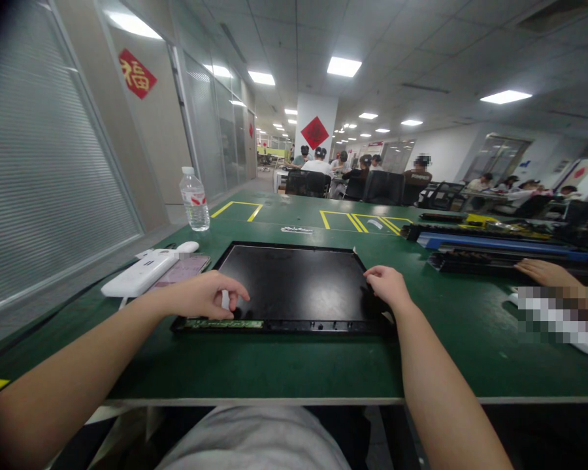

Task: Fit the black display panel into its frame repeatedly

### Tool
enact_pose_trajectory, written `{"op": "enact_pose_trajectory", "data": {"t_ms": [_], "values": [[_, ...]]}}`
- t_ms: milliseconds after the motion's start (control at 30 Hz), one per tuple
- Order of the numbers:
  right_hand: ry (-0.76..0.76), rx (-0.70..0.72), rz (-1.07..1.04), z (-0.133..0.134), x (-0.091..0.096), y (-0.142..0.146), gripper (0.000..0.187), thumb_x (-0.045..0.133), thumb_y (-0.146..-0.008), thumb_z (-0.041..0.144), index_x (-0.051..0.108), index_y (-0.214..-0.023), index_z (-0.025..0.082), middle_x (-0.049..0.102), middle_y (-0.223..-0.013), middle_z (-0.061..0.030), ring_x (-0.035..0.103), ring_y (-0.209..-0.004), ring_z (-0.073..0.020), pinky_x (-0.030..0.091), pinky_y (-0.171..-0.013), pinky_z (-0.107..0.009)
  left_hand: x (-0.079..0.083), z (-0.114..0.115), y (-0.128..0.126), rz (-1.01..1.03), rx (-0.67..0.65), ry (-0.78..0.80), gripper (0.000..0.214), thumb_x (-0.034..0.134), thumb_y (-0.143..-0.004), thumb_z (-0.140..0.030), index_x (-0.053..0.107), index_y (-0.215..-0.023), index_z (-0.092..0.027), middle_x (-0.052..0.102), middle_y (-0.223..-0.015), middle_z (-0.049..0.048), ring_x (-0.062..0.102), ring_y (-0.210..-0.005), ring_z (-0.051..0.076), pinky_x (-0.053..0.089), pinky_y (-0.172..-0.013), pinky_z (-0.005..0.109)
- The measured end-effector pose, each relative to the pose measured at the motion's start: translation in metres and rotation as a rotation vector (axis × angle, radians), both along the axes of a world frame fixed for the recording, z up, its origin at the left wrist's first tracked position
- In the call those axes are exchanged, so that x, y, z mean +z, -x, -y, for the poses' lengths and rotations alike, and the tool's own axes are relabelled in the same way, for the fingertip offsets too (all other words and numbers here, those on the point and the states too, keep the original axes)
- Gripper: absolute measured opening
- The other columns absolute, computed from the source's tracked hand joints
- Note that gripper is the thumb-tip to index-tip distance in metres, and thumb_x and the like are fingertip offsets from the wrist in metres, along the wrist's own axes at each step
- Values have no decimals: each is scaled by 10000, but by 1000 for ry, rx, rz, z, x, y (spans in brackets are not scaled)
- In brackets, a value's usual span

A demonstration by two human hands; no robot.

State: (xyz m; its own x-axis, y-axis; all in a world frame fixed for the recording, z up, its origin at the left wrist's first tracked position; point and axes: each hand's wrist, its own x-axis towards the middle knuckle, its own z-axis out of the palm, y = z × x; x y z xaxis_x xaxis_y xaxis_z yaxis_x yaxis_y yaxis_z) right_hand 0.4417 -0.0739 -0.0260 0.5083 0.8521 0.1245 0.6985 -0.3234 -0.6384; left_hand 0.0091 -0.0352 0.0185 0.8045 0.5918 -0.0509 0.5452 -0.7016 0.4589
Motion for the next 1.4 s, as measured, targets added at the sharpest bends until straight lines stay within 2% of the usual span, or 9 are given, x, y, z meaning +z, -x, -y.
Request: {"op": "enact_pose_trajectory", "data": {"t_ms": [333, 1400], "values": [[4, -2, -8, 0, 1, -1, 232, 600, -759, 151, 788, -890, 187, 758, -786, -29, 578, -457, -103, 478, -541, -233, 4, 3, -2, -23, 2, -15, 355, 718, -738, -161, 743, -1091, -185, 754, -821, -30, 646, -644, 111, 465, -655, 195], [-1, 1, -4, 0, 2, 0, 205, 612, -750, 149, 777, -865, 189, 744, -750, -24, 574, -453, -108, 471, -539, -229, -1, 0, -1, 14, -58, -38, 368, 645, -713, -110, 749, -1059, -185, 725, -762, -34, 619, -627, 113, 443, -632, 196]]}}
